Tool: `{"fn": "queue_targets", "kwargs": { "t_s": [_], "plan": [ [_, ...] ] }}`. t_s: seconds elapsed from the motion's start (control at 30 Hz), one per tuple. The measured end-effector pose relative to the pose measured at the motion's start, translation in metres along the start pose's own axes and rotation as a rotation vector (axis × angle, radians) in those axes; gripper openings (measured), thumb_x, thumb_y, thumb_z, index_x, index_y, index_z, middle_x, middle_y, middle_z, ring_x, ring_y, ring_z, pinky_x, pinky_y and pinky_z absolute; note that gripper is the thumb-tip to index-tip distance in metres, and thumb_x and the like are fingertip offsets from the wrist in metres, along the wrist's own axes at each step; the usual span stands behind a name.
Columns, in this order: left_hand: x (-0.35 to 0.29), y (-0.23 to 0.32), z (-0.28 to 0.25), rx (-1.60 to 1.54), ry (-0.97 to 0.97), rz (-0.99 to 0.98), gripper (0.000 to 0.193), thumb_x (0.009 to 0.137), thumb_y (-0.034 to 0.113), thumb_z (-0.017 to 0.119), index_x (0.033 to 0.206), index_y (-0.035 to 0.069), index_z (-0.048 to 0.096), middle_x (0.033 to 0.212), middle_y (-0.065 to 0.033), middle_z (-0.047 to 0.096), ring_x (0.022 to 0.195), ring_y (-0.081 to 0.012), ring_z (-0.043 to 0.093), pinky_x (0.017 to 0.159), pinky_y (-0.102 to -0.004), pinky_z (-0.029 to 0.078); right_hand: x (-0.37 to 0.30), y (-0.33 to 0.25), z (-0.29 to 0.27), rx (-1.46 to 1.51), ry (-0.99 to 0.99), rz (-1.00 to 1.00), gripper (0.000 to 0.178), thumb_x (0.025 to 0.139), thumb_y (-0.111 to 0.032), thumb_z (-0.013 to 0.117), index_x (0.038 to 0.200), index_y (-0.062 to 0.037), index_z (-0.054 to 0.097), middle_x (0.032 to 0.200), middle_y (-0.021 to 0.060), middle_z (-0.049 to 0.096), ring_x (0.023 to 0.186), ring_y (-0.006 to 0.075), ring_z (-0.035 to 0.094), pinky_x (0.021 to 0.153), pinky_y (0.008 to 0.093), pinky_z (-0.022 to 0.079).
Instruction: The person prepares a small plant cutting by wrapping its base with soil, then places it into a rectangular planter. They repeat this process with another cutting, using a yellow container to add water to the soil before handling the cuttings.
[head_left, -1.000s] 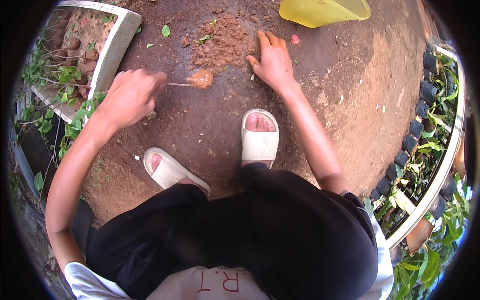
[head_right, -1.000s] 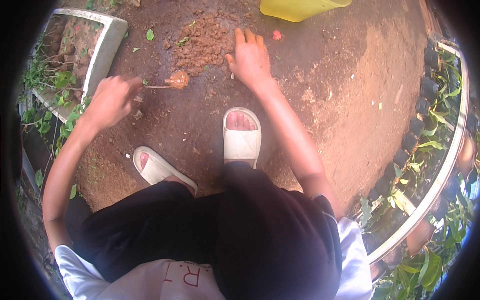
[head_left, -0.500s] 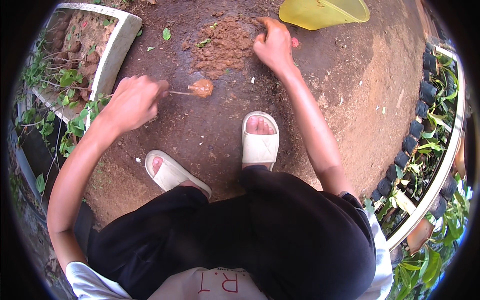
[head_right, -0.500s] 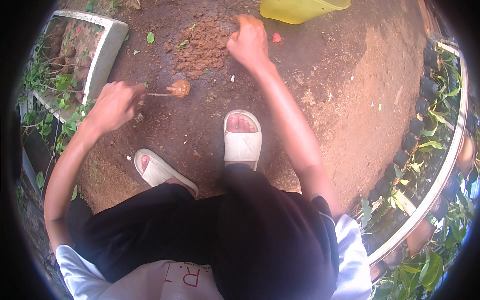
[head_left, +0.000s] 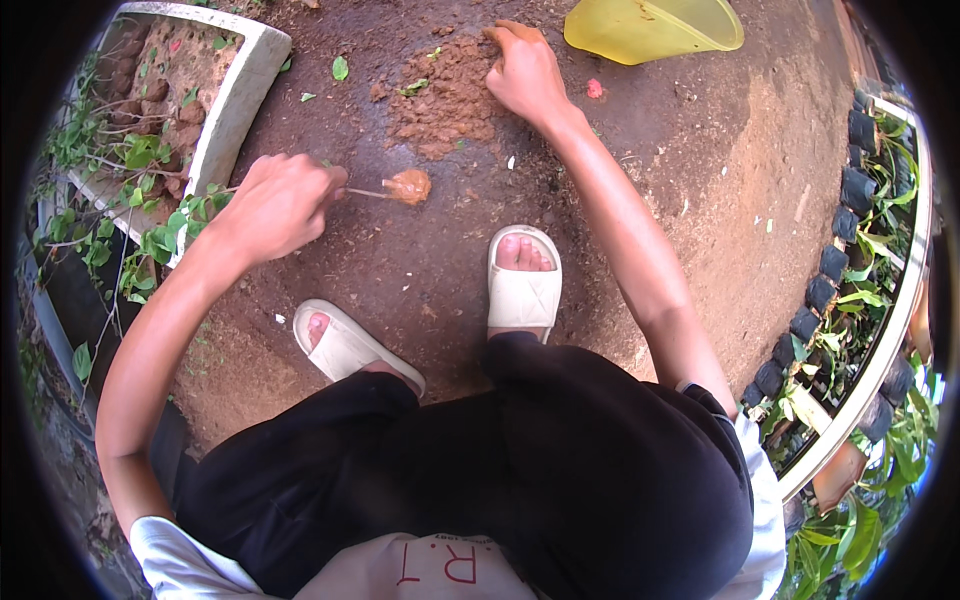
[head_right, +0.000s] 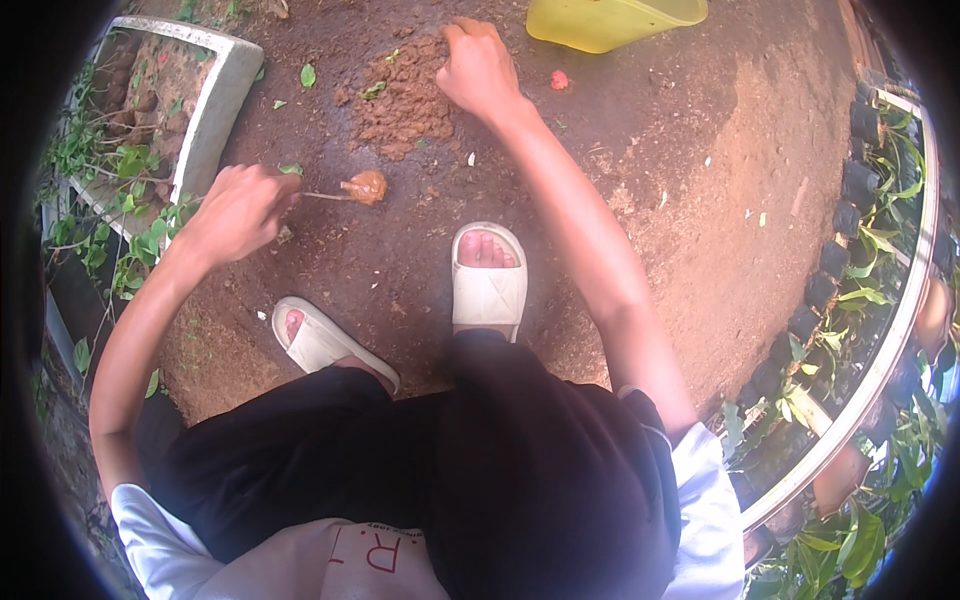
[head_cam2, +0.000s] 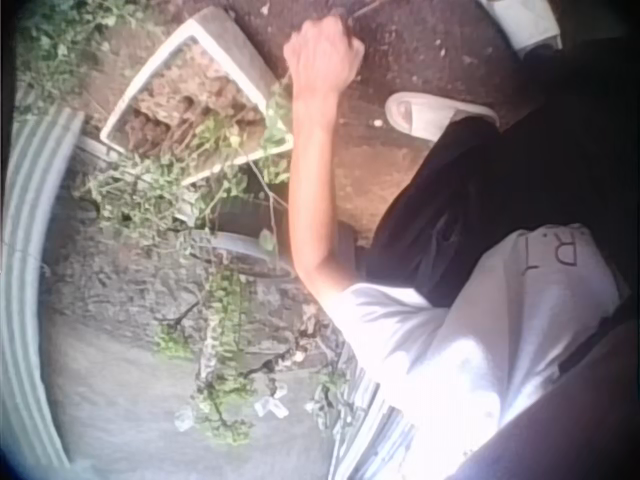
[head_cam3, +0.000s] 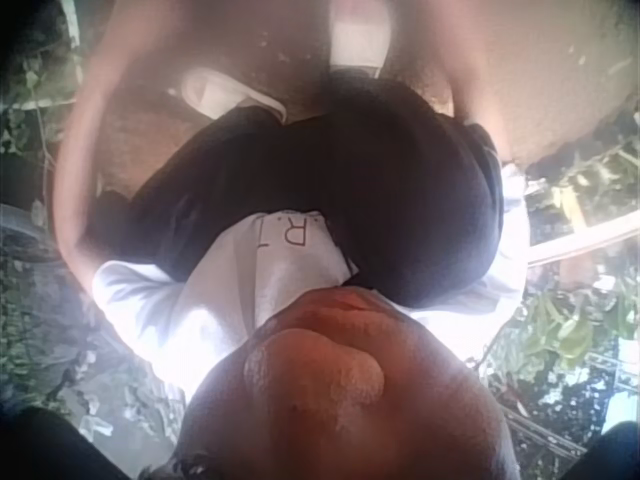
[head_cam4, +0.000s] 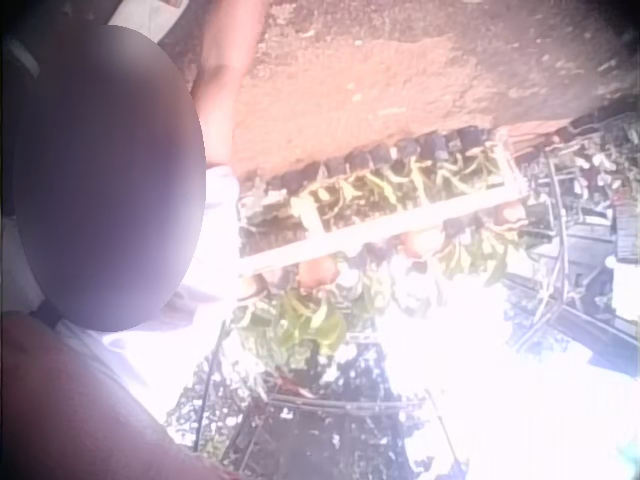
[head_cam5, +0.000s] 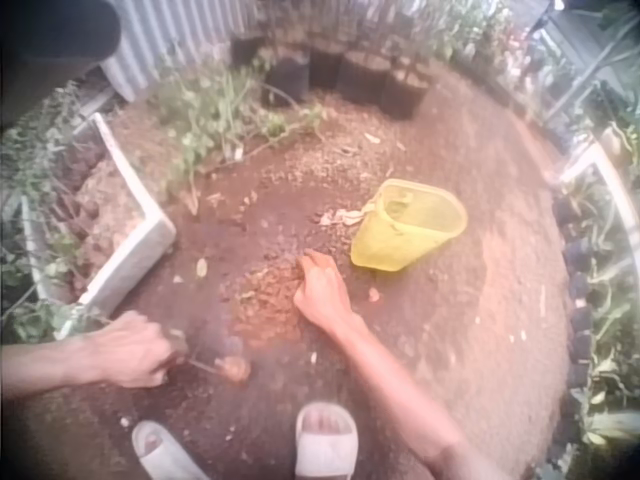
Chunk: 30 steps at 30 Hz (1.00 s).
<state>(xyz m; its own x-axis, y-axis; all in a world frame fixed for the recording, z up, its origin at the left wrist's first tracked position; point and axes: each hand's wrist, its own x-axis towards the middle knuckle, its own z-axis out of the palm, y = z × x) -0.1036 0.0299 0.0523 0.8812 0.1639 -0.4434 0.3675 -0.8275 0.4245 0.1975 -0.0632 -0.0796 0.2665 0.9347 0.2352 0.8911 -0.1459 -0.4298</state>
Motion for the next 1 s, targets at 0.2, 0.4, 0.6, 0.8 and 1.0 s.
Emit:
{"fn": "queue_targets", "kwargs": {
  "t_s": [0.2, 0.4, 0.6, 0.8, 1.0],
  "plan": [
    [-0.003, -0.001, 0.002, -0.021, -0.010, 0.029, 0.013, 0.074, -0.002, 0.058, 0.086, -0.002, 0.063, 0.068, -0.0241, 0.061, 0.070, -0.0431, 0.063, 0.065, -0.0525, 0.049, 0.009, -0.015, 0.003, -0.122, -0.250, 0.049, 0.042, 0.076, -0.004, 0.058, 0.117, 0.0019, 0.066, 0.122, 0.0222, 0.065, 0.114, 0.0395, 0.061, 0.101, 0.0445, 0.048],
    [-0.006, -0.001, 0.001, 0.004, 0.000, 0.024, 0.011, 0.075, 0.000, 0.059, 0.085, -0.001, 0.063, 0.065, -0.0236, 0.061, 0.069, -0.0420, 0.064, 0.064, -0.0516, 0.049, 0.011, -0.034, -0.010, -0.096, -0.260, 0.102, 0.023, 0.076, -0.005, 0.059, 0.095, 0.0032, 0.068, 0.099, 0.0232, 0.069, 0.094, 0.0418, 0.067, 0.087, 0.0500, 0.054],
    [-0.003, 0.000, 0.002, 0.008, -0.006, 0.042, 0.011, 0.074, 0.000, 0.059, 0.084, -0.001, 0.063, 0.064, -0.0239, 0.060, 0.068, -0.0411, 0.064, 0.063, -0.0502, 0.050, 0.057, -0.026, -0.002, -0.013, -0.269, -0.217, 0.039, 0.075, -0.007, 0.058, 0.113, -0.0030, 0.067, 0.126, 0.0218, 0.062, 0.120, 0.0400, 0.057, 0.100, 0.0444, 0.049],
    [-0.009, 0.001, 0.000, 0.054, -0.018, -0.004, 0.015, 0.071, -0.001, 0.058, 0.084, -0.001, 0.067, 0.071, -0.0219, 0.066, 0.073, -0.0366, 0.069, 0.067, -0.0472, 0.055, 0.058, -0.022, 0.016, -0.188, -0.464, -0.260, 0.038, 0.079, -0.005, 0.054, 0.113, -0.0002, 0.067, 0.109, 0.0220, 0.069, 0.098, 0.0401, 0.067, 0.092, 0.0483, 0.053],
    [-0.017, -0.005, 0.007, 0.021, 0.007, 0.042, 0.017, 0.070, -0.004, 0.057, 0.085, -0.001, 0.064, 0.068, -0.0223, 0.063, 0.071, -0.0390, 0.066, 0.065, -0.0489, 0.052, 0.039, -0.026, -0.002, -0.038, -0.498, -0.112, 0.038, 0.092, -0.027, 0.055, 0.118, -0.0007, 0.065, 0.105, 0.0241, 0.069, 0.101, 0.0411, 0.066, 0.091, 0.0492, 0.051]
  ]
}}
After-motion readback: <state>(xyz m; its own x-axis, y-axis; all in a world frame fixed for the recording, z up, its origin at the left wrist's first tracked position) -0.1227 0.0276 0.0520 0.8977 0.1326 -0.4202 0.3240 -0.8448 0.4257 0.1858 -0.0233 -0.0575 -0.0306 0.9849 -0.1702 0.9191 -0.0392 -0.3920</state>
